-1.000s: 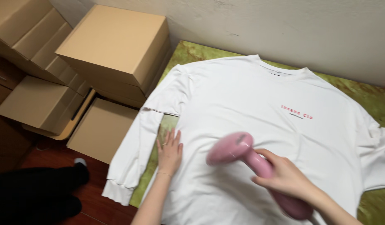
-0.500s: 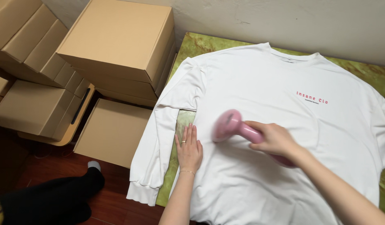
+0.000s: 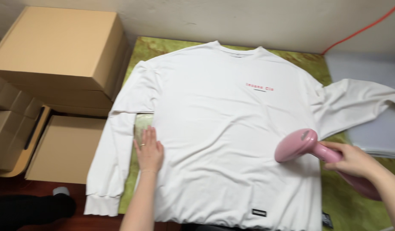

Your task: The person places a folded brown garment into a plastic bag, seals it, and puts the bag into a cardboard box. They then take a white long-sleeved shirt from a hanger and use a pink handheld steamer to smooth its surface on a table.

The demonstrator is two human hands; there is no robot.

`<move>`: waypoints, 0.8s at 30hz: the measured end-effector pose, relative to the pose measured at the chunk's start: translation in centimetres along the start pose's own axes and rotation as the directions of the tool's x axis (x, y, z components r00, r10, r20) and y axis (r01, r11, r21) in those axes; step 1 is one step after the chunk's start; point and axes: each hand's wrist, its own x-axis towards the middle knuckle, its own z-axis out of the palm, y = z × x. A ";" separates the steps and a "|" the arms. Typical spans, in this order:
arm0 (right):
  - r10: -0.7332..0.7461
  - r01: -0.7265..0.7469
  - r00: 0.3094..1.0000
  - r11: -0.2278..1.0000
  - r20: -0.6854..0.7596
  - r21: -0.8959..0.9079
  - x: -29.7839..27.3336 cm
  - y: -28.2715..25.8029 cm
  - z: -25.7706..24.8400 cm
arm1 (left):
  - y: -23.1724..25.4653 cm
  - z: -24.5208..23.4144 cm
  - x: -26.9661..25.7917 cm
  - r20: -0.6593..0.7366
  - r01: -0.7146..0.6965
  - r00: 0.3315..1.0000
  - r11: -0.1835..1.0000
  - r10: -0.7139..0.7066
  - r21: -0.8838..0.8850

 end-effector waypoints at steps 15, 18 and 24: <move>-0.018 0.020 1.000 0.998 0.021 -0.062 -4.6 7.0 -1.6 | 2.2 -3.1 -5.9 0.141 0.238 0.962 0.971 -0.233 -0.020; -0.133 0.148 0.982 0.983 0.133 -0.112 -6.9 -0.4 -2.1 | 1.0 -5.5 -8.9 0.106 0.180 0.978 0.984 -0.179 0.007; -0.416 0.474 0.852 0.870 0.317 -0.133 -12.0 -19.6 -0.9 | -0.5 -5.3 -10.9 0.158 0.182 0.970 0.983 -0.185 0.034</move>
